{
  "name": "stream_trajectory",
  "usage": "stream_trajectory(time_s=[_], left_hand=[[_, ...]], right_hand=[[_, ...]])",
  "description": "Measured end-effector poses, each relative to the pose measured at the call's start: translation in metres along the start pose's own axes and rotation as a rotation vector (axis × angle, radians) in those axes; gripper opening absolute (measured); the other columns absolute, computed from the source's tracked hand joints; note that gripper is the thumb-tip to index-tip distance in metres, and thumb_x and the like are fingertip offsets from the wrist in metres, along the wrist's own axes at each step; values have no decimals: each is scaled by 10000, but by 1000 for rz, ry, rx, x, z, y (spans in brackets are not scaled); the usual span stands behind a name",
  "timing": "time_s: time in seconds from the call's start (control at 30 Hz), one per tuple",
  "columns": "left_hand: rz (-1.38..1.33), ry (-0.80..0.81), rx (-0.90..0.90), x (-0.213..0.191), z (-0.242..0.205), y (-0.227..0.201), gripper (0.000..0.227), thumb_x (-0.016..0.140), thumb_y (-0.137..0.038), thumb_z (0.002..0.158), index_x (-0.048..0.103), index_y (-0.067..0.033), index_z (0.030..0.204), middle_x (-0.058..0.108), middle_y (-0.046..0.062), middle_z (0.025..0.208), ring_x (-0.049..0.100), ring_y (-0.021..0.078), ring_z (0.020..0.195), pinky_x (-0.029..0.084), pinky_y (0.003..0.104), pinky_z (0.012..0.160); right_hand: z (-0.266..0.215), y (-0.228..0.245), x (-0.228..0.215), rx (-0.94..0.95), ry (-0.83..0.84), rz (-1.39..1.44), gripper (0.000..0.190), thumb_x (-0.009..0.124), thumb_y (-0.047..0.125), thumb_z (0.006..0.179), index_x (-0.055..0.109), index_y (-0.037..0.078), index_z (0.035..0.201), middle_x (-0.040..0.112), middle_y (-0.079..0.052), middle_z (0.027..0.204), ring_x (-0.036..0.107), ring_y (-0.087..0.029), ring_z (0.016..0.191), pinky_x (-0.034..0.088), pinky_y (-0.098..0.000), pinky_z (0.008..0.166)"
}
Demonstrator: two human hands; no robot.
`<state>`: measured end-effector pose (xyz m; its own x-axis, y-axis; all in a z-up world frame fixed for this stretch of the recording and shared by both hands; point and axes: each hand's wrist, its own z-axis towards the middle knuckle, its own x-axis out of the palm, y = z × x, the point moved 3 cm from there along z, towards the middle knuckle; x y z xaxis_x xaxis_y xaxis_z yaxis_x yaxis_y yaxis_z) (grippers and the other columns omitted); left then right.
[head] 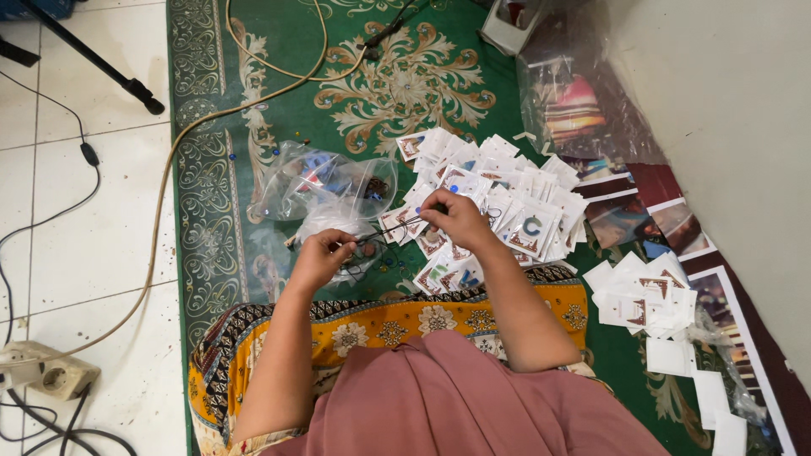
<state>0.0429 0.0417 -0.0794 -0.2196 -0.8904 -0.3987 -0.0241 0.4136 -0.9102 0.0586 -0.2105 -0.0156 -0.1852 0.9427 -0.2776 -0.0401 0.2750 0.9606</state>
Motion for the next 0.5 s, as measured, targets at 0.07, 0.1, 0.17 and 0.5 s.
stream_trajectory(time_s=[0.07, 0.1, 0.17, 0.5], left_hand=[[-17, 0, 6, 3, 1, 4, 121, 651, -163, 720, 683, -139, 835, 644, 64, 659, 586, 150, 617, 442, 275, 610], [-33, -1, 13, 4, 2, 6, 118, 656, -183, 721, 685, -142, 828, 639, 59, 644, 568, 135, 613, 436, 272, 602], [-19, -7, 66, 3, 0, -2, 124, 652, -157, 712, 687, -141, 829, 642, 78, 785, 584, 214, 746, 438, 321, 690], [-126, 12, 66, 40, -5, -29, 156, 594, -195, 781, 655, -114, 900, 651, 109, 826, 603, 278, 855, 437, 398, 781]], right_hand=[[-3, 4, 0, -1, 1, 41, 89, 628, 47, 761, 608, 50, 848, 585, -73, 574, 568, -97, 493, 429, -174, 447], [-4, 6, 0, -3, 2, 83, 110, 623, 43, 766, 607, 51, 875, 580, -62, 577, 562, -85, 517, 421, -159, 462], [0, -8, 4, -11, 1, 127, 121, 618, 39, 772, 606, 49, 892, 592, -67, 615, 581, -87, 552, 439, -146, 480], [3, 11, 60, -100, 134, 351, 111, 603, 20, 786, 588, 6, 895, 609, -118, 599, 535, -84, 462, 409, -139, 392]])
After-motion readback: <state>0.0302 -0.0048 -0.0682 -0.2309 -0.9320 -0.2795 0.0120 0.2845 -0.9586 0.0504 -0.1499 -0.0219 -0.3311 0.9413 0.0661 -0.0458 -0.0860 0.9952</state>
